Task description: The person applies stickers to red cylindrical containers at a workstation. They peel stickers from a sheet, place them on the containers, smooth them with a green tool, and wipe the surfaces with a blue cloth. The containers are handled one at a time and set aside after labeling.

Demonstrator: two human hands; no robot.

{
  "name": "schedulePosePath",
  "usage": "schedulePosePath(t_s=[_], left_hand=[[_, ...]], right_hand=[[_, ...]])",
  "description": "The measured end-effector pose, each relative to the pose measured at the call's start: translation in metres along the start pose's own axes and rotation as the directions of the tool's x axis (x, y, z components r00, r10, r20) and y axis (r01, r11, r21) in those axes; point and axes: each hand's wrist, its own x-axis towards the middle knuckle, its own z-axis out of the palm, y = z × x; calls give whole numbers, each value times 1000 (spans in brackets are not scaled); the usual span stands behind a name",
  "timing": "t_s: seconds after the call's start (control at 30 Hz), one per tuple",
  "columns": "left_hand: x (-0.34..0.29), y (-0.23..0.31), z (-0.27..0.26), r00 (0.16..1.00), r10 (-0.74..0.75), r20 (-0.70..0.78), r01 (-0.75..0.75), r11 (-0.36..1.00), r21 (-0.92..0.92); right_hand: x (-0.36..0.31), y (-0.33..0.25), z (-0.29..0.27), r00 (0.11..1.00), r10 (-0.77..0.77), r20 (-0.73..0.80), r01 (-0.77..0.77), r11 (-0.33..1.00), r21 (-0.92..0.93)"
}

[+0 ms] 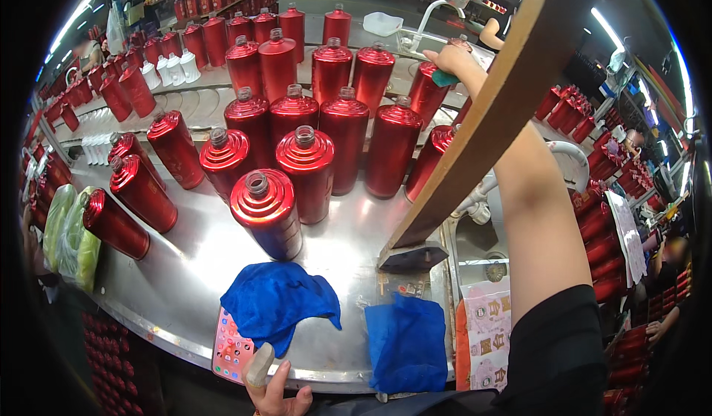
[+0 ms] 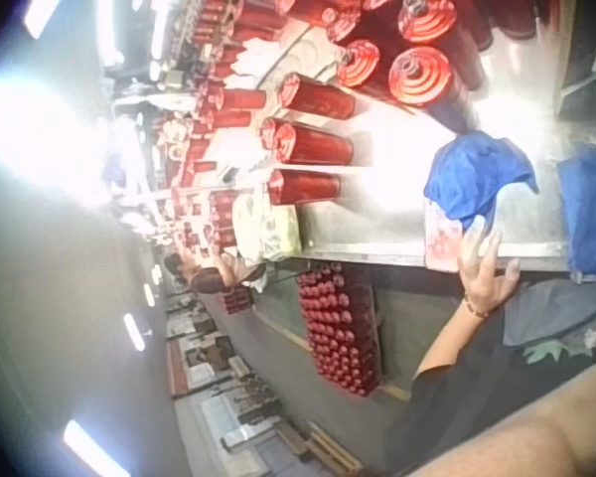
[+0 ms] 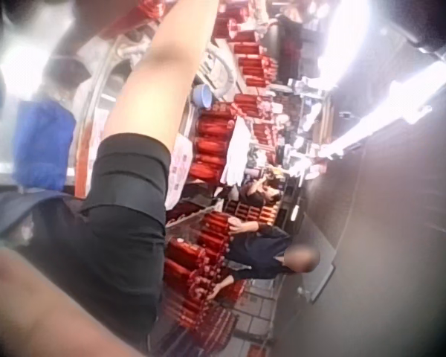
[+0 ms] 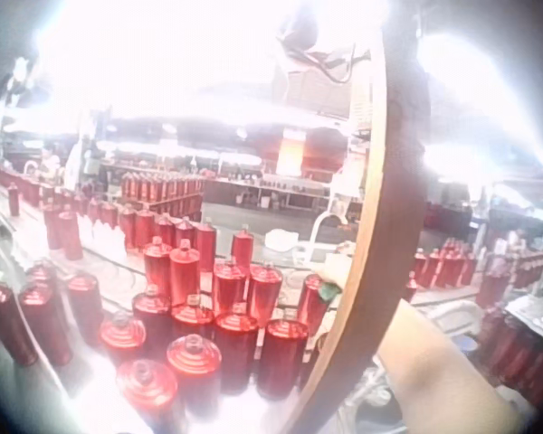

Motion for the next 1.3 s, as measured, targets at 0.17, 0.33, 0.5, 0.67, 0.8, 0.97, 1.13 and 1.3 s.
schedulePosePath(t_s=[0.17,0.33,0.5,0.67,0.8,0.97,1.13,1.3], left_hand=[[-12,-1,-13,999,14,32,-18,992,122],[23,6,-13,994,92,55,-94,995,35],[97,46,2,970,229,83,-193,930,-314],[157,110,24,934,348,-81,-304,652,-694],[157,143,36,979,200,37,-106,656,-748],[120,128,70,913,-3,408,360,477,-802],[103,89,107,758,-200,621,651,170,-740],[112,78,116,727,-201,656,684,126,-719]], right_hand=[[-34,-3,-2,983,8,-184,12,994,107],[-106,27,-96,866,-112,-488,175,981,86],[-252,61,-240,780,-147,-608,218,975,44],[-369,60,-333,928,-335,-162,361,703,612],[-411,1,-278,847,-531,28,366,621,694],[-442,-6,-175,848,-508,152,141,492,859],[-470,-2,-85,667,-577,471,-280,392,876],[-470,-13,-62,660,-599,453,-423,202,883]])
